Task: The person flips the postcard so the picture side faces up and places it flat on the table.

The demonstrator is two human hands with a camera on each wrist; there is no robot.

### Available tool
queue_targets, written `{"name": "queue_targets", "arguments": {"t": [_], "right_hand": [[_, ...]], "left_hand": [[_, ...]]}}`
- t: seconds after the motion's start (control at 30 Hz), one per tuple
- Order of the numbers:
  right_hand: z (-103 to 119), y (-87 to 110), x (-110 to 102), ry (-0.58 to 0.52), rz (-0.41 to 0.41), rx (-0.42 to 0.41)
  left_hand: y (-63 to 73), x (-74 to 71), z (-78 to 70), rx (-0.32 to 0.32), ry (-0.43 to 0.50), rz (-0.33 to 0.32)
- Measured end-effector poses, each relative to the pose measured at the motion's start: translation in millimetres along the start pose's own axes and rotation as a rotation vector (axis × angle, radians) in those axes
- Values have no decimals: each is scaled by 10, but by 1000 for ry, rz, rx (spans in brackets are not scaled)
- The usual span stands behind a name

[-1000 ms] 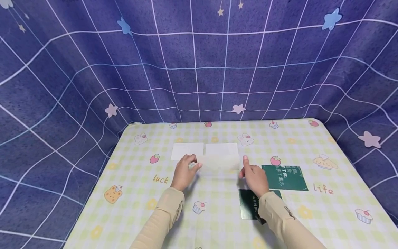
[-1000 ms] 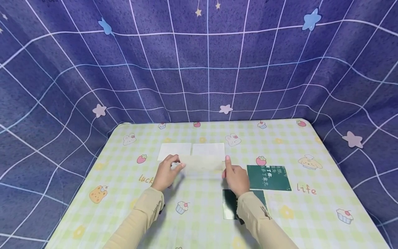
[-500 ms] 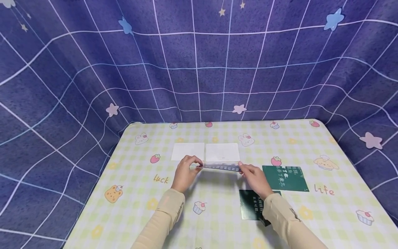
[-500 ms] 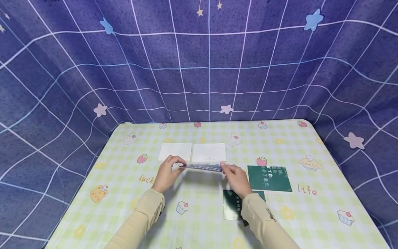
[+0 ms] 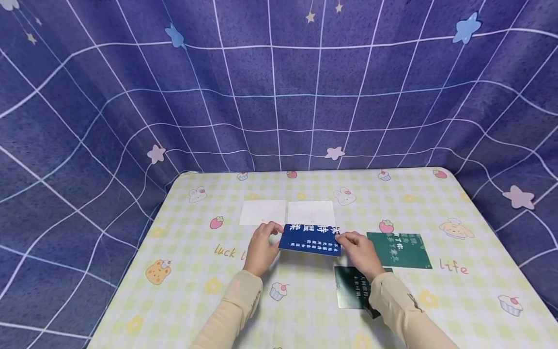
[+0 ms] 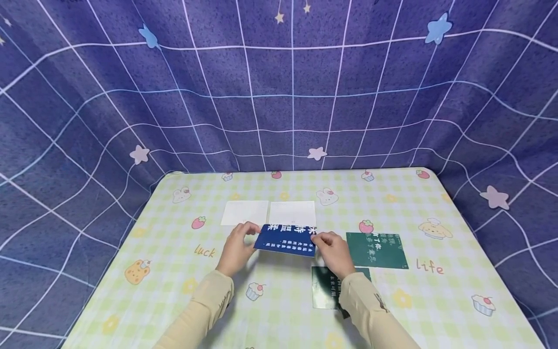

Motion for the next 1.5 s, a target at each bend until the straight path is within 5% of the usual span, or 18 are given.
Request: {"name": "queue_targets", "arguments": {"t": [0.43,0.7,1.23,1.5], "right_hand": [[87,-24,-135,108,-62,-69],[94,-31,-267,157,-86,-54],[71,-7,-390,176,-115,-95],[47,22,-453,192,-124,-42]], "left_hand": [[8,80,-51,-41,8,148],[-55,114,-173,-81,87,143],[-134,217,-345,-104,-7,79],[-162,262,-411,-100,-88,75]]}}
Point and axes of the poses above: each hand's wrist, its own y-axis away from the middle knuckle, its own x-axis out of the palm, z = x × y, the point moved 10 cm from there along -y, towards the middle knuckle, and after that the axes turned 9 degrees about z, right-handed, at the moved point
